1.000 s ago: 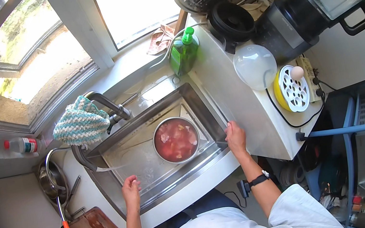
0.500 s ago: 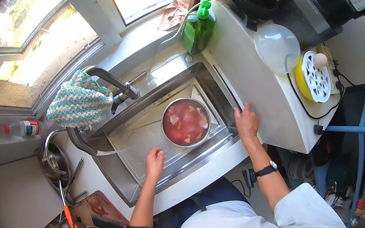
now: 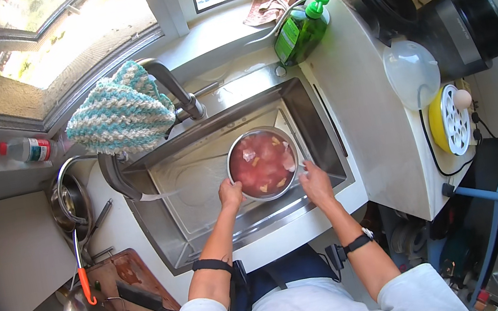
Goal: Wash raw meat pieces in a bowl in the kitchen sink.
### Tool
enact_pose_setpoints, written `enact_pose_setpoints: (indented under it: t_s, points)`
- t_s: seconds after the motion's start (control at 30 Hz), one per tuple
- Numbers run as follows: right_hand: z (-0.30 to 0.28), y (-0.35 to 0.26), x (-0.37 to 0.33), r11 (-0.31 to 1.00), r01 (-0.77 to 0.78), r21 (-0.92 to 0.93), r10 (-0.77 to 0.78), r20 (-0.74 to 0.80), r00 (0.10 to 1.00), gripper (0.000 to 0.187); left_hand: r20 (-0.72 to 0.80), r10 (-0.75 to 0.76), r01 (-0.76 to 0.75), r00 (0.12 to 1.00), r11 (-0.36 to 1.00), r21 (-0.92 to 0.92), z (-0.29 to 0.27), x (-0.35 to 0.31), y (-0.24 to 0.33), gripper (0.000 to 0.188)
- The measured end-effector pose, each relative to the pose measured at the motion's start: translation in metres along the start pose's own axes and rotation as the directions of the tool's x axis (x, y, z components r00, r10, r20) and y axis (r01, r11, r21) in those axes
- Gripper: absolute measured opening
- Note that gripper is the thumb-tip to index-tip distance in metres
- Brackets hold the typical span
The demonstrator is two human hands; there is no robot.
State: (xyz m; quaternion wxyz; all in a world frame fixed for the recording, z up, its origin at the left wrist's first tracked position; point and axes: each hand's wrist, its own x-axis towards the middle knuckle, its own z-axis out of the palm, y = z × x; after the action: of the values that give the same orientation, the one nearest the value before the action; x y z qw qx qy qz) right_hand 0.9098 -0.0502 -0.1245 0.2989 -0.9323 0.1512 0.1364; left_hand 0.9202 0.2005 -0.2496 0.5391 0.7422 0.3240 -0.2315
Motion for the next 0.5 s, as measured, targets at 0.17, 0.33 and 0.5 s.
enact_pose_setpoints:
  t_s: [0.17,0.33,0.5]
  points:
    - [0.052,-0.010,0.029,0.974,0.200,0.111,-0.205,0.039,0.978,0.048,0.067,-0.094,0.099,0.993,0.991,-0.089,-0.024,-0.003,-0.031,0.017]
    - [0.095,-0.029,0.035,0.956,0.275,-0.102,-0.277,-0.011,0.961,0.061,0.058,-0.089,0.095,0.994,0.989,-0.117,-0.046,0.001,-0.055,0.018]
    - [0.119,-0.072,0.008,0.902,0.379,-0.205,-0.352,0.154,0.923,0.069,0.015,-0.128,0.129,0.992,0.977,-0.170,-0.090,-0.018,-0.064,0.018]
